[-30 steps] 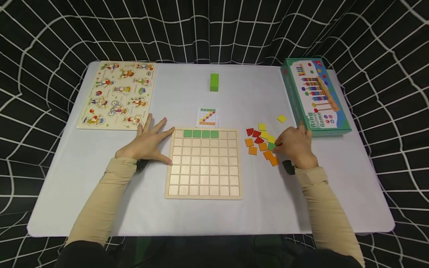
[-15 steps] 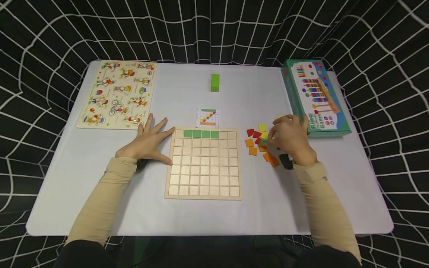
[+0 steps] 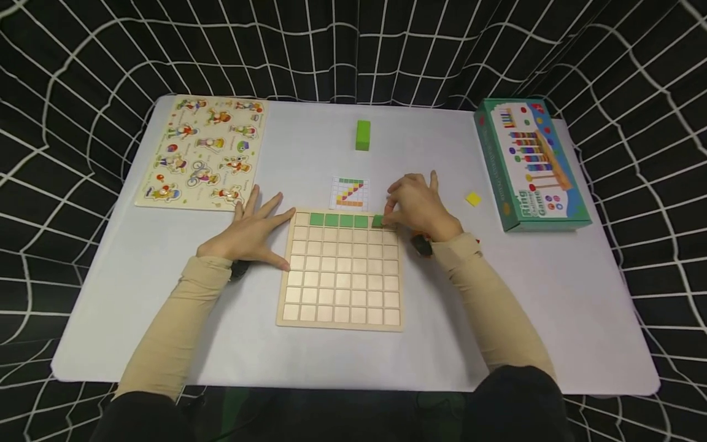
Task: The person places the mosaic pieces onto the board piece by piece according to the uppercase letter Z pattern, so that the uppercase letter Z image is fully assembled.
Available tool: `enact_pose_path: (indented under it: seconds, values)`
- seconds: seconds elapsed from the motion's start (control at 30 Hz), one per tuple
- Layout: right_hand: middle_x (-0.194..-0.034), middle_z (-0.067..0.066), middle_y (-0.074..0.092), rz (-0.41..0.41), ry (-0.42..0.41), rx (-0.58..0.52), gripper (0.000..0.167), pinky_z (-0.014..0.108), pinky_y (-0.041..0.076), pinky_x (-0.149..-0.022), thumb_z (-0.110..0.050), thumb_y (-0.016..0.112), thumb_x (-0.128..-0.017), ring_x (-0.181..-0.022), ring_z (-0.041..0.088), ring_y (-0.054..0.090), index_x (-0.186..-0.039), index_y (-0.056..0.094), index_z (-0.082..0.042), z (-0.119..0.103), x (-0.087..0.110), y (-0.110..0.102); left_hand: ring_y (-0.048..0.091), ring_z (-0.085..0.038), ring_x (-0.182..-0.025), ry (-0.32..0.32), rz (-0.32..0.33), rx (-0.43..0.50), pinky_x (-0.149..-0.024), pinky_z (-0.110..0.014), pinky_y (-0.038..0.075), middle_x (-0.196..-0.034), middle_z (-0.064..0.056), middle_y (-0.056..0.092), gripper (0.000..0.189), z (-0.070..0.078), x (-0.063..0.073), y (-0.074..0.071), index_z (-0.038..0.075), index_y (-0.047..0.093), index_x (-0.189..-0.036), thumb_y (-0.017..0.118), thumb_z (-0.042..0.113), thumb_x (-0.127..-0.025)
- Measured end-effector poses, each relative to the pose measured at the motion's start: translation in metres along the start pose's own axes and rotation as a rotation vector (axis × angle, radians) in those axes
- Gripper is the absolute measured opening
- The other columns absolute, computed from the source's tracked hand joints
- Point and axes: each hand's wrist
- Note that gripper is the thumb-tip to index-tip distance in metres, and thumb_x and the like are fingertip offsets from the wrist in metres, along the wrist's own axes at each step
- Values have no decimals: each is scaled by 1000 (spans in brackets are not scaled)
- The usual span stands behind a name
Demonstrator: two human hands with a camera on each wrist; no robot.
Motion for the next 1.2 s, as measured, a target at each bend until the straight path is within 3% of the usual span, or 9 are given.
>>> enact_pose_path:
  seconds: [0.23, 0.53, 0.7, 0.9, 1.2]
  values:
    - [-131, 15, 68, -74, 34, 18, 14, 77, -8, -124, -24, 88, -82, -148, 44, 35, -79, 81, -11, -8, -19, 4, -28, -51, -154, -2, 9, 3, -118, -80, -11, -176, -16, -2, 126, 1, 0, 0, 21, 28, -164, 91, 61, -62]
    - [-136, 15, 66, -31, 13, 31, 13, 79, -4, -123, -25, 88, -81, -144, 46, 39, -87, 84, -14, -3, -15, 13, -28, -51, -154, -2, 7, 4, -118, -80, -11, -176, -16, -2, 127, 2, -1, 0, 21, 28, -164, 91, 61, -62]
    - [-148, 18, 58, 57, -27, 91, 30, 82, -4, -121, -35, 85, -84, -144, 48, 38, -103, 83, -12, 2, -6, 15, -29, -50, -155, -12, 6, 11, -119, -79, -12, -176, -15, -3, 128, 1, -1, 0, 22, 28, -164, 91, 62, -61]
    - [-157, 19, 49, 93, 18, 109, 51, 83, -5, -119, -44, 79, -89, -149, 50, 31, -128, 73, -12, 21, 14, 4, -29, -51, -154, -10, -4, 1, -118, -80, -12, -176, -17, -3, 127, 3, -1, -3, 21, 27, -165, 91, 62, -63]
    - [-153, 25, 51, 72, 125, 47, 46, 85, -13, -114, -39, 80, -89, -146, 56, 30, -124, 75, -8, 63, 45, -5, -30, -51, -154, -2, -11, -2, -117, -81, -12, -175, -18, -3, 126, 1, -2, 0, 20, 27, -165, 90, 62, -64]
Point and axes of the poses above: each hand's wrist, its own x-axis away from the middle knuckle, its own y-axis out of the palm, z = x × y
